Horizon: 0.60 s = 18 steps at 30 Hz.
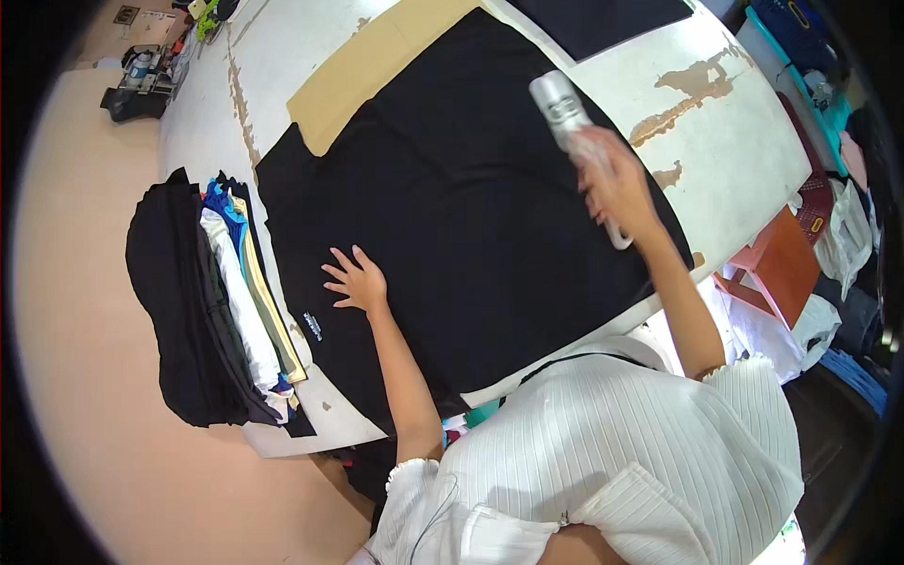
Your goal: Using a lint roller to clean a black t-shirt on a work table.
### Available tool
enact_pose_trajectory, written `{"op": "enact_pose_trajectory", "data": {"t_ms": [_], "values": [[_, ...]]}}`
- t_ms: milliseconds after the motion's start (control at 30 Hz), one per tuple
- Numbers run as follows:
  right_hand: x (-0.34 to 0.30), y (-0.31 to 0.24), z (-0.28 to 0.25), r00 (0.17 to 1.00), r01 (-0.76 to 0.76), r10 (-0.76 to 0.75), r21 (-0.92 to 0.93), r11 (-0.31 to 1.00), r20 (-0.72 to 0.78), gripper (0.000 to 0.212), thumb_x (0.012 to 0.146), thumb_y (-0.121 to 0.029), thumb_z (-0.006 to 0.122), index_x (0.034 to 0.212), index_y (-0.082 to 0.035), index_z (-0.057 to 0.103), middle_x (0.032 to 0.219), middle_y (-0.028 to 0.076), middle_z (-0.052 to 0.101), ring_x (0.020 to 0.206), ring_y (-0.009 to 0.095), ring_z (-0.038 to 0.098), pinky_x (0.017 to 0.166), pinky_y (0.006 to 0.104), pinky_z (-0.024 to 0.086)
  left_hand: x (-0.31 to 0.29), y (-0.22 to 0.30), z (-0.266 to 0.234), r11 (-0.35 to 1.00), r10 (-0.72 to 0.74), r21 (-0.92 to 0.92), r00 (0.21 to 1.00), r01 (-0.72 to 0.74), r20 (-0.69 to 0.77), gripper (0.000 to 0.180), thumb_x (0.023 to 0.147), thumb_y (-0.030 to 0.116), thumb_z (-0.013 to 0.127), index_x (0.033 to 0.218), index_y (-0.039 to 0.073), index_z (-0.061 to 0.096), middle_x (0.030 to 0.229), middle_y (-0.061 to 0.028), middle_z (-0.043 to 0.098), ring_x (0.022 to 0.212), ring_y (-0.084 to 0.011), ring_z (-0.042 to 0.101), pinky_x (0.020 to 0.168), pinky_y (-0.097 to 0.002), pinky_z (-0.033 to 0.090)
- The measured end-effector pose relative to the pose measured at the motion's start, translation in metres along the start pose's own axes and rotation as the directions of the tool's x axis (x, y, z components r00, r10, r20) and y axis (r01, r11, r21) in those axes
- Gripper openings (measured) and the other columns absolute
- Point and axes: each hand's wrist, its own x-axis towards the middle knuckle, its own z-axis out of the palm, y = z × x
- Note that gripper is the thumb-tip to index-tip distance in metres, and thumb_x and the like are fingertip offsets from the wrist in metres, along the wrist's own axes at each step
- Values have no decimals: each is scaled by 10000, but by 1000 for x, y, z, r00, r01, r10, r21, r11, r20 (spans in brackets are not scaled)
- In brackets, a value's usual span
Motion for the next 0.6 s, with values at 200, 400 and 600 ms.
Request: {"op": "enact_pose_trajectory", "data": {"t_ms": [200,400,600], "values": [[-19,20,82,398,14,150,-169,985,905,306,893,-217,517,1196,-208,565,632,49,548,445,100,522,387,234,445,1,1,1,1000,18,9,1000,-18,6,609,913,562,214,1440,267,130,1499,-124,56,1356,-415,26,1007,-664,22],[67,12,67,983,42,-33,-43,998,180,305,909,-195,483,1201,-141,551,647,14,502,429,46,468,361,197,387,-2,3,1,1000,19,1,1000,-19,-11,603,914,557,225,1437,266,149,1498,-122,62,1354,-420,36,1006,-666,34],[51,-8,114,900,163,-198,122,979,389,299,879,-124,514,1174,-154,553,655,21,545,436,56,485,373,205,402,1,-2,4,1000,0,14,1000,0,-23,609,911,565,241,1436,268,158,1497,-117,79,1351,-426,49,1005,-666,47]]}}
